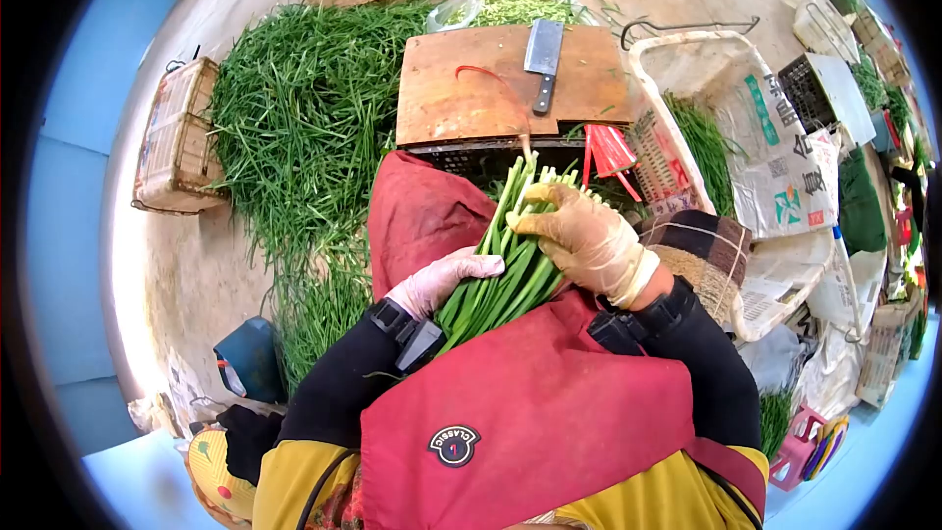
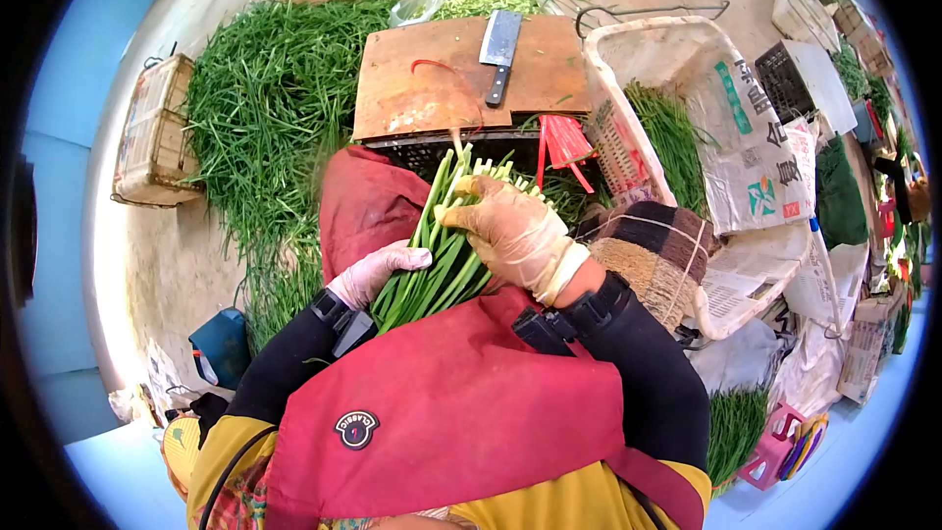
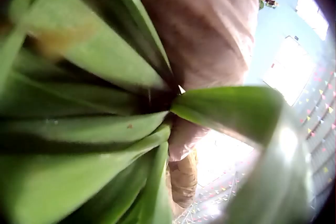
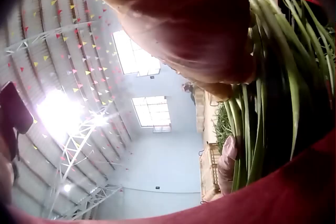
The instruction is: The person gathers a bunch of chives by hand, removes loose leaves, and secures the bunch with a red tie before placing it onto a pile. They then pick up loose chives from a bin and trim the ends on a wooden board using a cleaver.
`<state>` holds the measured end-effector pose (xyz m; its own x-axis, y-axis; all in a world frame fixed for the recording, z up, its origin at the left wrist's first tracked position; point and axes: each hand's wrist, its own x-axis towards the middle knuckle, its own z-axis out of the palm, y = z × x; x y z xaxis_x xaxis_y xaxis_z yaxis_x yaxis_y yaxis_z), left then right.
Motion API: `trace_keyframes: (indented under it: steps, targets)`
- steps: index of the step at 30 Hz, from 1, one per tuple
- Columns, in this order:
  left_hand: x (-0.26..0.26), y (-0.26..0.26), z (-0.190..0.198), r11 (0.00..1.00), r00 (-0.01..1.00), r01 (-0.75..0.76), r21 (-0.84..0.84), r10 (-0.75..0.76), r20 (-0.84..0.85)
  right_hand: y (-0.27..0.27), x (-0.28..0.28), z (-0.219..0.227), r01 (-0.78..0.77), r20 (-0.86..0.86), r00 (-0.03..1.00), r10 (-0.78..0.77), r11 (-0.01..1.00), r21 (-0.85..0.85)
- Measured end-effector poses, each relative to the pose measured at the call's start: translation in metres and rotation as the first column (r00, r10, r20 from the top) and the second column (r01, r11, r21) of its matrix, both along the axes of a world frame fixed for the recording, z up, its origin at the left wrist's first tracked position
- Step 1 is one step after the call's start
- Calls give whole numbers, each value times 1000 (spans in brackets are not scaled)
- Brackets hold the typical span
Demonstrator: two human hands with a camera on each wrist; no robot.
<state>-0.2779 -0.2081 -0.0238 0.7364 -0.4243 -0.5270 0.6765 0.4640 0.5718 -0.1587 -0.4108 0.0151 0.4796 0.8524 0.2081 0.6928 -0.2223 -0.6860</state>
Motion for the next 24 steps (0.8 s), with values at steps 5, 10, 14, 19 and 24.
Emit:
trace_keyframes:
  steps: [5,10,14,19,24]
  targets:
    - [-4,3,3,999,998,-41,-4,41,-40,5,3,-10,-12,17,1000,12,1000,-20]
    - [-4,4,-7,999,999,-37,-11,37,10,-3,8,-17,231,-533,846,16,889,394]
    - [-4,3,-8,1000,999,-30,-9,30,16,-19,29,-15,598,-756,650,-80,668,443]
    - [-11,10,-22,998,998,-65,-11,65,-13,-99,67,-8,809,-797,556,-234,374,454]
    - [-12,11,-7,987,988,-156,-35,155,-7,-151,40,-38,445,-317,761,-566,811,-378]
